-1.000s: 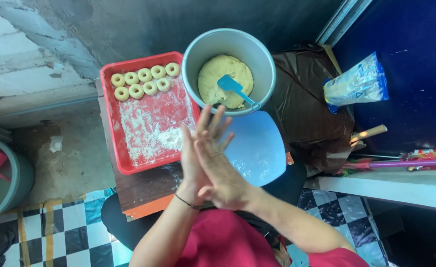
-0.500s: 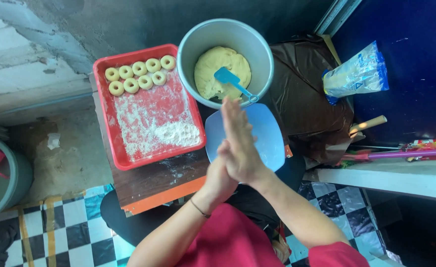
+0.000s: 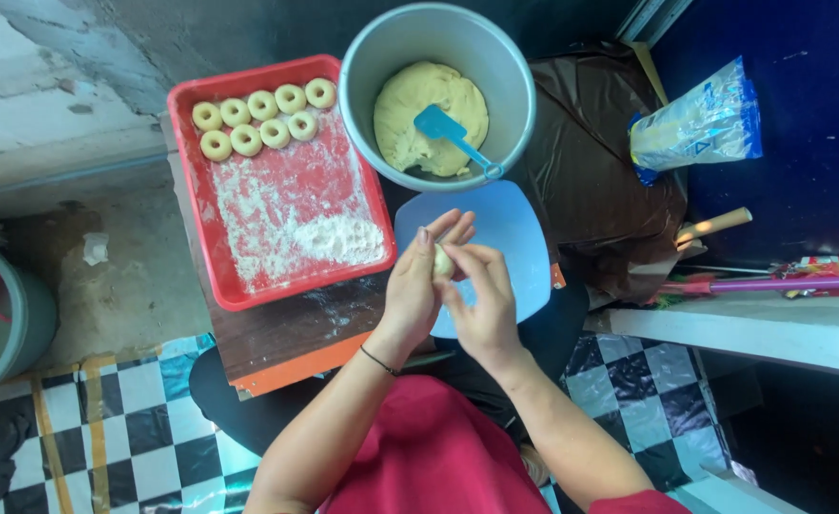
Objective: Shaping pieces of dough into donuts by hand and placing them on a floured tray.
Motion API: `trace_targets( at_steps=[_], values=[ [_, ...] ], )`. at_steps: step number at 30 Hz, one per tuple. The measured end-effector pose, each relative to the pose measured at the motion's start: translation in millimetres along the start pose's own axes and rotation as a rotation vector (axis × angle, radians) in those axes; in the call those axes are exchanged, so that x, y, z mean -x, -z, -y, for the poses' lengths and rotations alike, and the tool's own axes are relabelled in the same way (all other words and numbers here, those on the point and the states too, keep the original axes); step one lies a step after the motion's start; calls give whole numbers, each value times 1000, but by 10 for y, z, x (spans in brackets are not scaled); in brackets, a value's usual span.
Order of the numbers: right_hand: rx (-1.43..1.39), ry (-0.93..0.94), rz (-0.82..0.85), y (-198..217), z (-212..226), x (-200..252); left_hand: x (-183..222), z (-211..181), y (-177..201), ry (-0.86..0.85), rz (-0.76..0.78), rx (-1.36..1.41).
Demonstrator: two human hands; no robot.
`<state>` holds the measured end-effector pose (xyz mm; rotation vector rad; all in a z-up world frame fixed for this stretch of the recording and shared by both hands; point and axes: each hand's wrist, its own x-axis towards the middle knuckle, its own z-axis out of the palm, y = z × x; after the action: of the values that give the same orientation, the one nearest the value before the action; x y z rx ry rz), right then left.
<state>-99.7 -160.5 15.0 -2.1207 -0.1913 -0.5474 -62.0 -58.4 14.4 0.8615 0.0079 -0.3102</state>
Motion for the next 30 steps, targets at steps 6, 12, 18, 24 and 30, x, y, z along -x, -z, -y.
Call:
trace_targets(
  at_steps=[6,12,18,24,30],
  values=[
    [199,8,77,156,-757,-85,74,261,568,186,7,-501],
    [464,176,142,-74,-1418,74,408,344,1053,460,-106,-937],
    [311,86,309,238,-1208,-123,324,612,1195,522,-165,-861],
    [488,-355,787,176,-1398,-275,186,432,1003,567,-89,-873],
    [715,-347,970,-236,-1554,-384,171,346,972,562,-83,-847]
  ],
)
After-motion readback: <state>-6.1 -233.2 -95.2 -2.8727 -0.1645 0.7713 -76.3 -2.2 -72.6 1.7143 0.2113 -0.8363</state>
